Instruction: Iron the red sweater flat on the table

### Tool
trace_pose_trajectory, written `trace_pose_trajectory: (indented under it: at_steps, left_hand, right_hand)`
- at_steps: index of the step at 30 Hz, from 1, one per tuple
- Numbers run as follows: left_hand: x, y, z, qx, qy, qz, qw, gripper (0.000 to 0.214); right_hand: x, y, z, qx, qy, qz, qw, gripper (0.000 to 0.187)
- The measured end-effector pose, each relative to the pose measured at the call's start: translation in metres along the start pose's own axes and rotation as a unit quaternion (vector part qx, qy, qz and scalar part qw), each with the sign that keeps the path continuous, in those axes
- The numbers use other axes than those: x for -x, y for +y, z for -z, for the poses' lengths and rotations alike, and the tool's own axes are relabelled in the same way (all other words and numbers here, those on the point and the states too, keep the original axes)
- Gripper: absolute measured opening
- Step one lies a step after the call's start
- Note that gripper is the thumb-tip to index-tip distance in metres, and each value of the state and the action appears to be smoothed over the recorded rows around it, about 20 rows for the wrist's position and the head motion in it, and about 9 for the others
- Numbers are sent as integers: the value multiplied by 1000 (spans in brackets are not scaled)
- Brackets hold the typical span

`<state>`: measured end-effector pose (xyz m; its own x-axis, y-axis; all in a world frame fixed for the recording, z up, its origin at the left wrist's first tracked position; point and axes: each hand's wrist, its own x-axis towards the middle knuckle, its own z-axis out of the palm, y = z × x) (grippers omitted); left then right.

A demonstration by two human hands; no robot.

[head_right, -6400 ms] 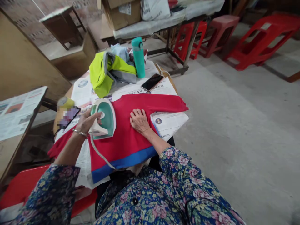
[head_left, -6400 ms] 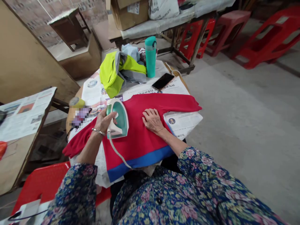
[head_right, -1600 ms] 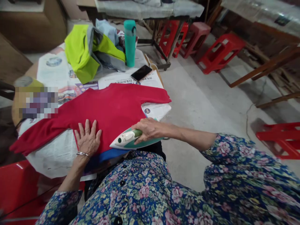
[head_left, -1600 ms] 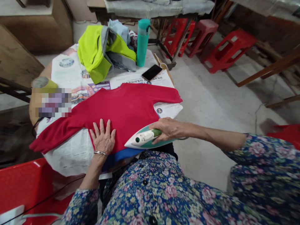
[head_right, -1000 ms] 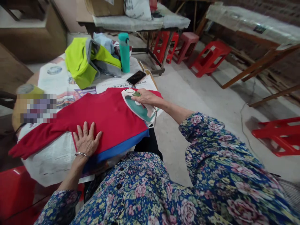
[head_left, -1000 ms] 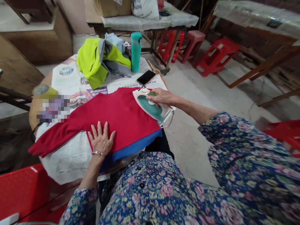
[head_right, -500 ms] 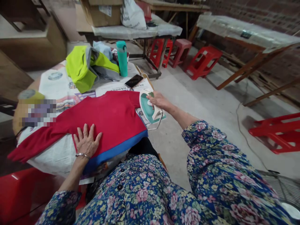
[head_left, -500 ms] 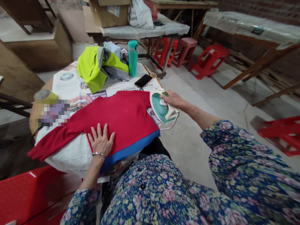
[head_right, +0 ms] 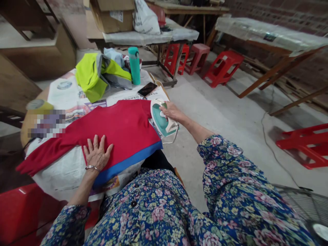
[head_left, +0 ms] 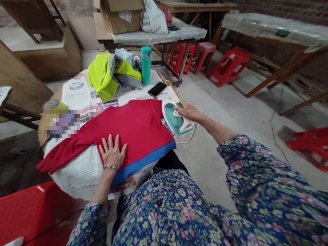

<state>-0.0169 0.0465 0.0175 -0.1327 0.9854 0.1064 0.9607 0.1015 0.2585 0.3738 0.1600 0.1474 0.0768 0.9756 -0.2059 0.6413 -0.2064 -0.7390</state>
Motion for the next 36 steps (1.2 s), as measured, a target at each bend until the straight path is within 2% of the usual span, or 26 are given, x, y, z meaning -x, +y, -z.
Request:
trace_pose_trajectory:
  at_steps: [15, 19, 22, 26, 29, 32, 36]
  left_hand:
    - [-1, 5, 5, -15, -11, 13, 1000, 70]
    - [-1, 5, 3, -12, -6, 11, 1000, 70]
    - [-1, 3, 1, -9, 1, 9, 1000, 69]
    - [-1, 2, 0, -9, -3, 7, 1000, 70]
    - [0, 3, -1, -3, -4, 8, 1000, 70]
    - [0, 2, -1, 6, 3, 6, 1000, 70]
    - [-2, 2, -1, 8, 1, 6, 1000, 70]
  right_hand:
    - [-1, 7, 2, -11, -1, 16, 1000, 18]
    - [2, 3, -2, 6, 4, -1, 1000, 14]
    - [8, 1, -7, 20, -16, 7, 1000, 13]
    - [22, -1, -6, 27, -76, 14, 997, 24]
    - [33, -9, 0, -2, -93, 19, 995, 30]
    - [38, -24, 0, -9, -65, 41, 997, 26]
    - [32, -47, -10, 13, -26, 75, 997, 27]
